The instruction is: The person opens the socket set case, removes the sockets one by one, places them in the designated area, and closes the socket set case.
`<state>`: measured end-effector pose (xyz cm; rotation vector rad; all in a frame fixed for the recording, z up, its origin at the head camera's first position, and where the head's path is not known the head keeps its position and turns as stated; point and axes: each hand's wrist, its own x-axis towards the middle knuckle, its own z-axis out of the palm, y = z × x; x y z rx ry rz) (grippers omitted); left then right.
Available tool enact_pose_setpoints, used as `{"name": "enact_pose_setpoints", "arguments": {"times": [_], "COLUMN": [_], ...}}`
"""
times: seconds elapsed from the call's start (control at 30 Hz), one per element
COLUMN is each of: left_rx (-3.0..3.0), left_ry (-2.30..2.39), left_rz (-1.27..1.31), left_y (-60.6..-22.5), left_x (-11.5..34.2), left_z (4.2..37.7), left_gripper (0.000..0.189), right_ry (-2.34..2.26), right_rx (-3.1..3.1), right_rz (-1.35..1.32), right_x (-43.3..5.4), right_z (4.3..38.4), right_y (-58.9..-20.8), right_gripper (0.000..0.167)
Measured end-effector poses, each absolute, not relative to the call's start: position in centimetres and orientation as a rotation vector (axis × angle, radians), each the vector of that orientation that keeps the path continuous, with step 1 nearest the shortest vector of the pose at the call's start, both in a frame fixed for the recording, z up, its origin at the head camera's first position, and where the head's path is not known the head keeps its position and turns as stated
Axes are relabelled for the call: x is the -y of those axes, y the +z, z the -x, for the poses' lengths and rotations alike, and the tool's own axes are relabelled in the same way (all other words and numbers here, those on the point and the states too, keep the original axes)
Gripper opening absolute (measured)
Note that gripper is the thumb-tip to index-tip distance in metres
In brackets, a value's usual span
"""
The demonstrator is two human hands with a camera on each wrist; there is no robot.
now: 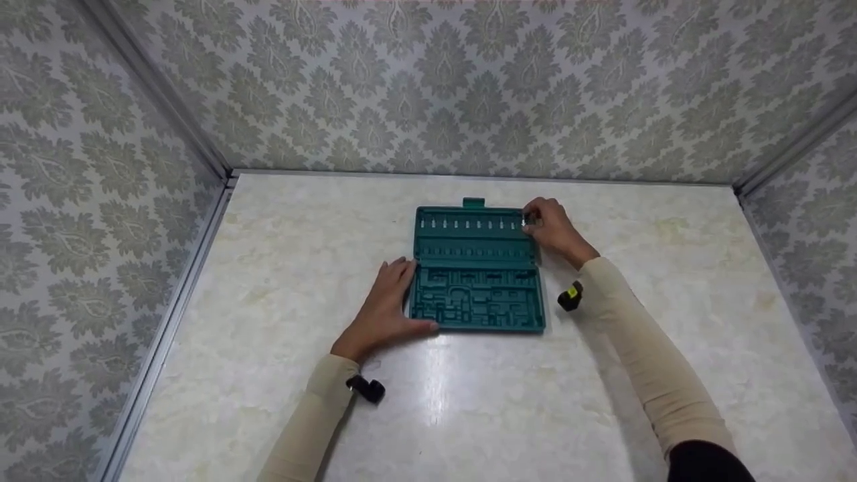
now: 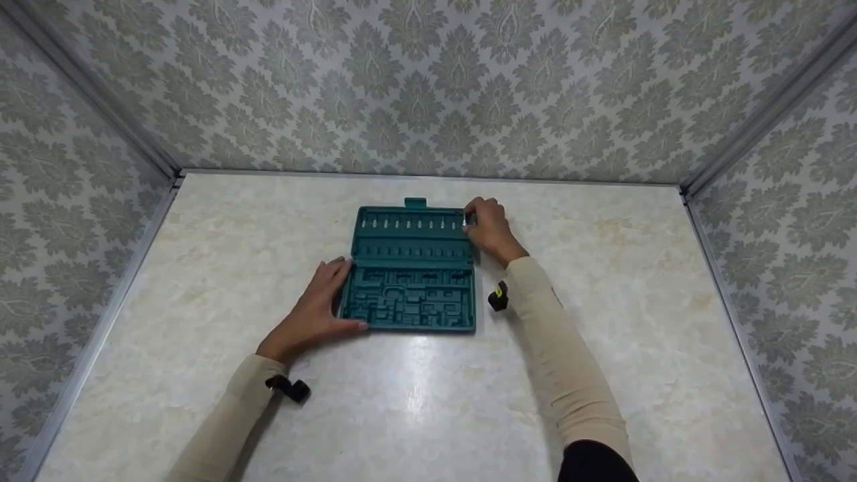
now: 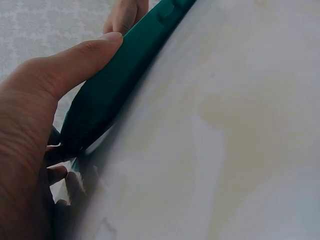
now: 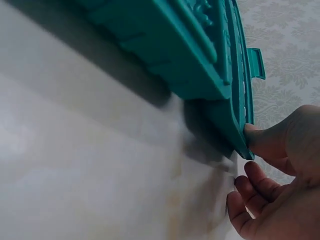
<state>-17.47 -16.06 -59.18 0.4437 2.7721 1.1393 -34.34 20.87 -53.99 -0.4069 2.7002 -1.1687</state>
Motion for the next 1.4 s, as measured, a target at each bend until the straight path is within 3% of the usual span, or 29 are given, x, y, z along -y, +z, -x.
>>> {"name": "enact_pose_setpoints", "arguments": {"times": [0.33, 0.6, 1.1, 1.4], "left_rx": [-2.758, -2.790, -2.774, -2.758], "left_ry": [1.139, 1.113, 1.133, 1.146], "left_rz": [-0.419, -0.491, -0.465, -0.450], "left_y": [-58.9, -58.7, -59.3, -59.3], "left_x": [16.2, 16.2, 16.0, 16.2], "left_z": [17.5, 18.2, 17.8, 17.6], "left_gripper": [0.138, 0.137, 0.137, 0.137], "right_ry": [-1.341, -1.247, -1.512, -1.604], "right_rx": [-2.739, -2.971, -2.902, -2.896], "right_rz": [0.322, 0.413, 0.247, 0.146], "right_x": [-20.5, -19.7, -21.1, -23.1], "right_z": [33.5, 33.4, 32.4, 28.7], "right_y": [-54.2, -54.0, -54.2, -54.3], "right_gripper": [0.024, 0.011, 0.014, 0.024]}}
